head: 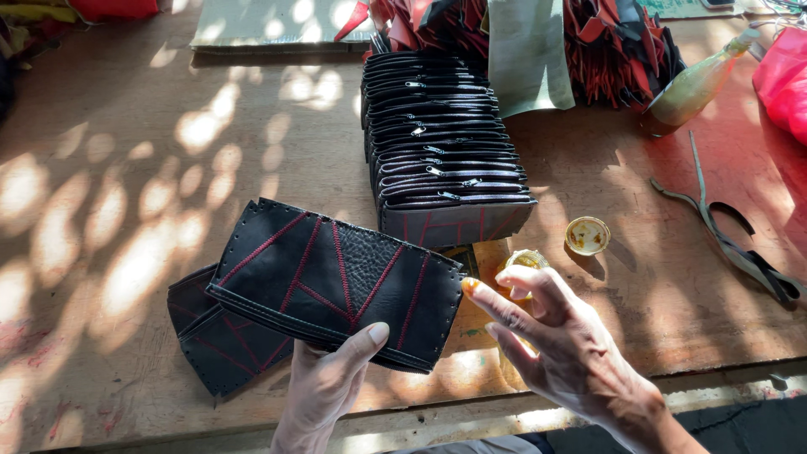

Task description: The person applies a yellowish substance from a small jar to the edges and surfaces of black leather wallets with red stitching. They handle each wallet individually, rub the substance in with their fingers, and place the treated wallets into a stack on the table.

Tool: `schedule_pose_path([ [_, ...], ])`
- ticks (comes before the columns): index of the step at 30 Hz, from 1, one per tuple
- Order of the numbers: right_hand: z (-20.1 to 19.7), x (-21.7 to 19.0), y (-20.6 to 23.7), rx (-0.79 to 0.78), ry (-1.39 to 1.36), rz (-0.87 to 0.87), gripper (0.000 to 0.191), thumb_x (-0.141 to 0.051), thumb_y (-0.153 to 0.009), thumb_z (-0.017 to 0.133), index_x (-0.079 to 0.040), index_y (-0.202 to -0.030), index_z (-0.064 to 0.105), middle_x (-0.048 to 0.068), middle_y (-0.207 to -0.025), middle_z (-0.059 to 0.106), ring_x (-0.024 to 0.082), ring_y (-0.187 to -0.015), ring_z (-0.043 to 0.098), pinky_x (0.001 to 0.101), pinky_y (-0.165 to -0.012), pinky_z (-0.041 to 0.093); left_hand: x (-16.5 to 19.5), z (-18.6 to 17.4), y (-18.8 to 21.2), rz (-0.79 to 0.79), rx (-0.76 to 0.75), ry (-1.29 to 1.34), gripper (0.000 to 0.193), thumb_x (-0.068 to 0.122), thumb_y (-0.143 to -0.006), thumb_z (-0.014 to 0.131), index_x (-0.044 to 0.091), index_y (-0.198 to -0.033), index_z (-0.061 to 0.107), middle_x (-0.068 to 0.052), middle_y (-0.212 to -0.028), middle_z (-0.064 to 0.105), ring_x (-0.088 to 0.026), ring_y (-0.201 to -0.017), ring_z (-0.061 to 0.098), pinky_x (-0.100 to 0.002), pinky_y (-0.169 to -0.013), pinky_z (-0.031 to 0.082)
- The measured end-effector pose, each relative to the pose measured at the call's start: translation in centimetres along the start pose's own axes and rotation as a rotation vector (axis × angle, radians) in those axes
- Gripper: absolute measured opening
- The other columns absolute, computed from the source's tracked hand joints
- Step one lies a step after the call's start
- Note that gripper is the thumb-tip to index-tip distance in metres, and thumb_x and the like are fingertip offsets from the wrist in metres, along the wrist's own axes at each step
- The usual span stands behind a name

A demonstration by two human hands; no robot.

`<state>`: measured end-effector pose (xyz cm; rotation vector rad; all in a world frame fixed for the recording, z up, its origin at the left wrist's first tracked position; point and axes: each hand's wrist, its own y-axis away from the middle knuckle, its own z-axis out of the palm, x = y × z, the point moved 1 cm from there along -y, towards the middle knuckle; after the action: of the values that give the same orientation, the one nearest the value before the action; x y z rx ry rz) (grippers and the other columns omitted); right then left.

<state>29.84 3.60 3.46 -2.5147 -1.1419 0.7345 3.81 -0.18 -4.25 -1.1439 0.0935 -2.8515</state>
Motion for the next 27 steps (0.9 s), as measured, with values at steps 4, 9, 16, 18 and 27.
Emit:
schedule_pose_path([
  [4,-0.2,-0.3,-0.3,-0.034,-0.044,-0.069,0.064,0.002,-0.073,0.077,-0.019,-0.133,0.066,0.010,-0.117,0.054,0.019,-0.094,0.065,0.0262,-0.072,0.058,0.0,0.2,0.0,0.009,0.032,-0.023,0.050,-0.015,-0.089,0.065,0.001,-0.135,0.054,-0.019,-0.119,0.070,-0.027,-0.107,0.072,-0.045,-0.096,0.062],
  [9,-0.4,0.0,-0.4,-0.064,0.034,0.022,0.063,-0.003,-0.075,0.079,-0.014,-0.135,0.062,0.011,-0.117,0.053,0.021,-0.094,0.064,0.0314,-0.079,0.058,-0.1,0.5,-0.2,-0.002,0.002,0.011,0.051,-0.016,-0.090,0.065,0.002,-0.135,0.053,-0.018,-0.120,0.069,-0.026,-0.108,0.072,-0.044,-0.098,0.061],
  [16,0.2,0.0,0.6,-0.159,-0.015,-0.008,0.057,-0.006,-0.081,0.075,-0.018,-0.136,0.065,0.011,-0.123,0.053,0.016,-0.093,0.062,0.0252,-0.077,0.056,0.2,1.1,-0.6,0.004,0.027,0.008,0.051,-0.017,-0.088,0.066,0.001,-0.135,0.056,-0.015,-0.118,0.070,-0.025,-0.107,0.072,-0.042,-0.096,0.061],
  [18,0.3,0.3,0.6,-0.065,0.031,0.003,0.055,-0.003,-0.078,0.076,-0.013,-0.131,0.065,0.014,-0.117,0.051,0.021,-0.099,0.063,0.0278,-0.082,0.058,0.1,1.3,-0.7,-0.001,0.031,0.022,0.052,-0.017,-0.088,0.066,0.001,-0.135,0.055,-0.015,-0.118,0.070,-0.024,-0.106,0.072,-0.042,-0.095,0.061],
  [27,0.4,0.5,1.7,0.005,0.139,-0.165,0.051,-0.004,-0.074,0.072,-0.014,-0.124,0.077,0.006,-0.124,0.050,0.025,-0.104,0.061,0.0359,-0.082,0.056,-0.1,1.3,-1.2,0.005,0.015,0.038,0.045,-0.016,-0.092,0.067,-0.001,-0.133,0.056,-0.015,-0.114,0.069,-0.023,-0.101,0.072,-0.039,-0.090,0.062],
])
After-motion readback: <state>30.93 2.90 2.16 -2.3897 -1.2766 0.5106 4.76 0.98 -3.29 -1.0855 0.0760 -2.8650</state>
